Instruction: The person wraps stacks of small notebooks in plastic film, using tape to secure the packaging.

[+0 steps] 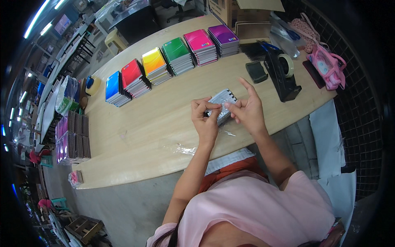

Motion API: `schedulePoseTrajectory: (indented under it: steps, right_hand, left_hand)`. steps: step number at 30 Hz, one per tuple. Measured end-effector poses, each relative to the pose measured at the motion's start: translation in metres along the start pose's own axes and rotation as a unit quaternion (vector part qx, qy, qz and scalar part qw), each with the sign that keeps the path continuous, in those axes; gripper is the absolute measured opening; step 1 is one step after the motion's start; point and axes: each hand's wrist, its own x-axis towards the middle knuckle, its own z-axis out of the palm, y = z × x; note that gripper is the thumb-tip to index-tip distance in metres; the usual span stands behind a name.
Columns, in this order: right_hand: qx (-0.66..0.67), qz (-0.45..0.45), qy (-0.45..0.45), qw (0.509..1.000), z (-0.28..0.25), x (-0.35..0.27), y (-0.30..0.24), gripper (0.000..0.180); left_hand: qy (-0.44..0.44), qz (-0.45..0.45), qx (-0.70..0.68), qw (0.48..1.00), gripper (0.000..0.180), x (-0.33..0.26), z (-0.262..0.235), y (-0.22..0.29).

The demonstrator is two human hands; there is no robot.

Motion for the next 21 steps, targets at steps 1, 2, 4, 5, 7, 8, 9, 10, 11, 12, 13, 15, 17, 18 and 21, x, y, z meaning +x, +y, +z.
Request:
schedulePoseTrajectory:
  steps: [1,2,4,5,7,8,9,10,11,12,13,15,17,18,21]
  right_hand:
    - [-0.035,-0.021,0.022,0.999,0.002,-0.001,0.006,0.083]
    - [-0.071,-0.041,0.044,0.996,0.003,-0.002,0.01,0.089]
    - [-0.085,-0.057,0.053,0.993,0.007,-0.004,0.013,0.091]
    - [-0.101,-0.075,0.061,0.99,0.008,-0.005,0.015,0.093]
    - [-0.112,-0.078,0.062,0.989,0.006,-0.003,0.017,0.093]
    - [-0.125,-0.081,0.061,0.987,0.005,-0.002,0.019,0.092]
    - [-0.124,-0.082,0.061,0.987,0.005,-0.001,0.02,0.092]
    - [-0.124,-0.087,0.062,0.986,0.004,-0.001,0.021,0.092]
    - [-0.125,-0.093,0.062,0.986,0.004,0.0,0.022,0.092]
    - [-0.125,-0.092,0.063,0.986,0.004,-0.001,0.02,0.092]
    - [-0.098,-0.073,0.052,0.991,0.003,-0.002,0.016,0.09]
    - [-0.071,-0.053,0.038,0.995,0.0,-0.002,0.01,0.088]
    - [0.082,0.037,-0.006,0.996,-0.005,-0.001,0.009,0.085]
    - [0.082,0.038,-0.006,0.996,-0.005,-0.001,0.01,0.085]
    - [0.148,0.051,-0.006,0.988,-0.004,-0.002,0.014,0.083]
  left_hand:
    - [0.002,-0.004,0.0,1.0,0.006,-0.001,0.0,0.0]
    - [0.005,-0.007,0.0,1.0,0.006,-0.001,0.0,0.0]
    - [-0.01,-0.007,0.005,1.0,0.011,-0.002,-0.004,-0.004]
    - [-0.023,-0.005,0.009,1.0,0.019,-0.002,-0.007,-0.005]
    - [-0.053,-0.061,-0.029,0.996,0.032,0.005,-0.011,0.004]
    - [-0.08,-0.118,-0.068,0.988,0.046,0.009,-0.014,0.009]
    - [-0.081,-0.116,-0.067,0.988,0.046,0.012,-0.019,0.014]
    - [-0.152,-0.062,-0.029,0.986,0.058,0.014,-0.025,0.018]
    - [-0.222,-0.008,0.01,0.975,0.07,0.017,-0.03,0.024]
    - [-0.276,0.12,0.127,0.945,0.065,0.022,-0.035,0.037]
    - [-0.276,0.119,0.127,0.945,0.065,0.022,-0.034,0.04]
    - [-0.303,0.1,0.26,0.911,0.056,0.022,-0.034,0.046]
    - [-0.289,0.069,0.249,0.922,0.049,0.021,-0.034,0.052]
    - [-0.28,0.085,0.26,0.92,0.05,0.019,-0.034,0.05]
    - [-0.258,0.109,0.267,0.922,0.05,0.016,-0.033,0.045]
